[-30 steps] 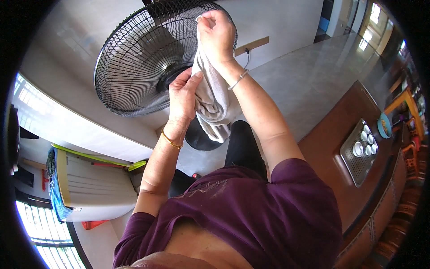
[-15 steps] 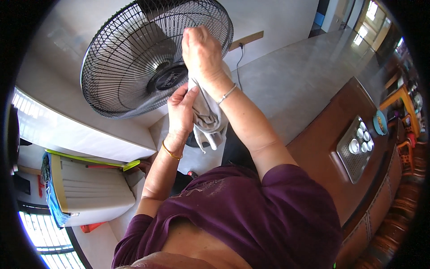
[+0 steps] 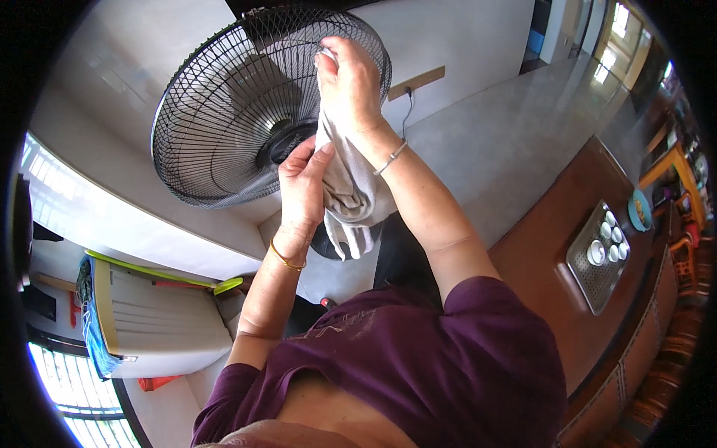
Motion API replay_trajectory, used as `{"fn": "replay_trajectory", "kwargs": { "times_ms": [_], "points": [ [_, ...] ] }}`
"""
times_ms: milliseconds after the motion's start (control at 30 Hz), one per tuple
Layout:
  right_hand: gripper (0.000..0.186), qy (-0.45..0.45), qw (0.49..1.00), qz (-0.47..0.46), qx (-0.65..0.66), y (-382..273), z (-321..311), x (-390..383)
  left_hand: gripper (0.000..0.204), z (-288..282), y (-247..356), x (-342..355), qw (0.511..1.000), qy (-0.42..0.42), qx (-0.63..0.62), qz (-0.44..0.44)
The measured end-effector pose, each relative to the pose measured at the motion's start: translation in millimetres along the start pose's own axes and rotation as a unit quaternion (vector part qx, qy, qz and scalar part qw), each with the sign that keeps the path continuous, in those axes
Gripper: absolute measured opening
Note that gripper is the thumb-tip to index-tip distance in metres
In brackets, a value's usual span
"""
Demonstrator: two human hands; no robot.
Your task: The person cleans the front grill and center hub of a stand fan using a cloth.
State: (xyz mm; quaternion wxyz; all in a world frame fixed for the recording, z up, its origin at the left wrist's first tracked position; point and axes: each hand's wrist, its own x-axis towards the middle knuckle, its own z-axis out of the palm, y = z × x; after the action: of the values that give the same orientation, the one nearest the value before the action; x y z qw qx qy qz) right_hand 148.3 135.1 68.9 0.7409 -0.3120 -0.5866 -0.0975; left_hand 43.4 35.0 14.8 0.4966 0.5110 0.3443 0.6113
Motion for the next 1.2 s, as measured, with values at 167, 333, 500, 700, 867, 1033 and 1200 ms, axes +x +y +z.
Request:
{"fn": "replay_trajectory", "kwargs": {
  "times_ms": [167,333,500,700,867,1033,1200],
  "points": [
    [0.009,-0.009,0.998,0.047,0.048,-2,1,-21,0.024,-6,-17,-9,1.000,0.005,0.012,-0.018],
    [0.005,-0.013,0.992,0.049,0.115,0,-5,-23,0.024,-3,-21,-13,0.999,0.019,0.009,-0.045],
    [0.007,0.064,0.989,0.067,0.115,1,-13,4,0.024,7,-2,-1,1.000,-0.007,0.005,0.002],
    [0.008,0.000,0.999,0.024,0.026,15,0,23,0.026,12,5,8,0.999,-0.011,0.021,0.021],
    [0.011,-0.035,0.998,0.012,-0.048,9,-4,44,0.025,15,10,16,0.999,-0.018,0.003,0.027],
    [0.006,-0.038,0.998,0.040,-0.002,-8,-5,58,0.025,22,19,23,0.998,-0.026,-0.014,0.050],
    [0.001,-0.055,0.980,0.117,0.151,-9,-4,72,0.025,29,24,28,0.998,-0.032,-0.011,0.059]
  ]
}}
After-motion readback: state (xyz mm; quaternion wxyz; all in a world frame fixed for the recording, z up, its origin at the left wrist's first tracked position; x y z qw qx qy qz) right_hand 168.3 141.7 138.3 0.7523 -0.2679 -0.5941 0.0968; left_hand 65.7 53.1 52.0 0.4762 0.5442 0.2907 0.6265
